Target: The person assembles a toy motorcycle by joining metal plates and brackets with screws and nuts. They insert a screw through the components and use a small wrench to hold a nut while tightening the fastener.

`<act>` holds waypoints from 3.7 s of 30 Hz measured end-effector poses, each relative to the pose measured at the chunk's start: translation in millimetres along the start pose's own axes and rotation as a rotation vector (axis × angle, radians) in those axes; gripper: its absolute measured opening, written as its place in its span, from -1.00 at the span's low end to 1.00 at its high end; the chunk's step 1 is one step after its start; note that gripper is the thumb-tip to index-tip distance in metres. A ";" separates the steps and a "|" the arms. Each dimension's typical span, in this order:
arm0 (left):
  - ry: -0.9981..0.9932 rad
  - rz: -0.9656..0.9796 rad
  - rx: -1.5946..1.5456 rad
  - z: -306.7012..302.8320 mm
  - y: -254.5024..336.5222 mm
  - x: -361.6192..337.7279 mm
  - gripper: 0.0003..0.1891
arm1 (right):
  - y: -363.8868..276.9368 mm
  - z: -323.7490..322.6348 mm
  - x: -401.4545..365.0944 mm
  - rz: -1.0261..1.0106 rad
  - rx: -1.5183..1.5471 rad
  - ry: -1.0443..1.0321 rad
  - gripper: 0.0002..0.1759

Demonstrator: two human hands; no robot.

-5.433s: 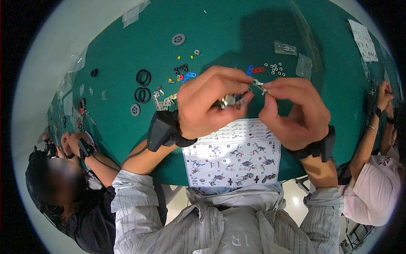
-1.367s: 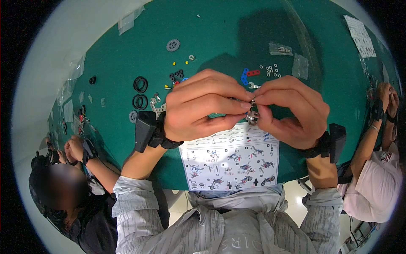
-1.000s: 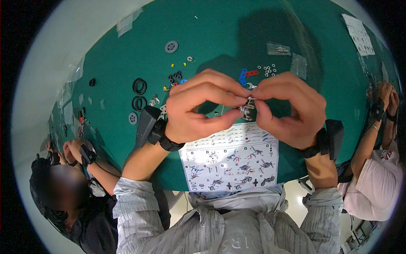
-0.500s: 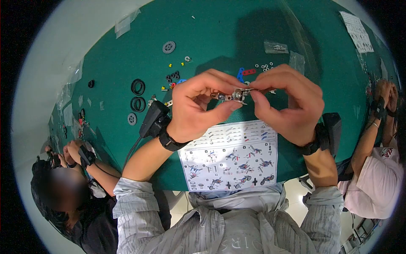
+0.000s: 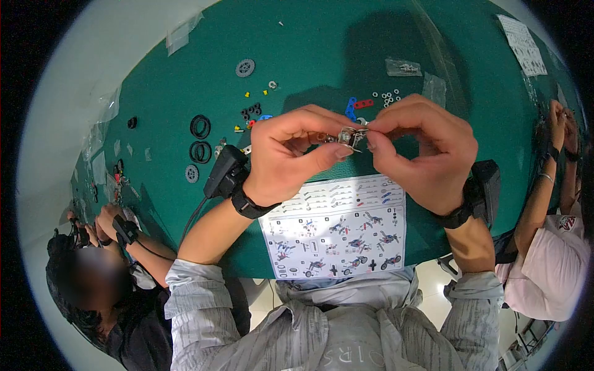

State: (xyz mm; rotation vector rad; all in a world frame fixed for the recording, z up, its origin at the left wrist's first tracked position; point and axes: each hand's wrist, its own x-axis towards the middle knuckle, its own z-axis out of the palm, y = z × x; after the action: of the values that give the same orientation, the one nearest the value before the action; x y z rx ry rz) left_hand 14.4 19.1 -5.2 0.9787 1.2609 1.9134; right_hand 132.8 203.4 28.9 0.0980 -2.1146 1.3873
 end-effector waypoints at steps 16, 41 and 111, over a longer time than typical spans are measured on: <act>-0.047 0.124 0.188 -4.0 0.6 4.3 -0.78 | -0.6 1.9 -2.1 0.035 0.010 0.026 -0.82; -0.096 0.309 0.626 -4.0 15.5 8.9 -0.76 | -1.6 -1.7 1.2 -0.128 -0.113 -0.017 -0.77; 0.208 -0.452 -0.070 -21.5 3.3 12.2 -0.86 | 14.1 11.1 -4.9 0.179 -0.148 -0.303 -0.89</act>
State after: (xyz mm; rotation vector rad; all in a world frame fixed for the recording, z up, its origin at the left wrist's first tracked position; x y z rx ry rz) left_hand -10.5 18.1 -4.9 0.4166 1.3828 1.7128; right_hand 126.7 199.0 11.9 0.0643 -2.5237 1.3820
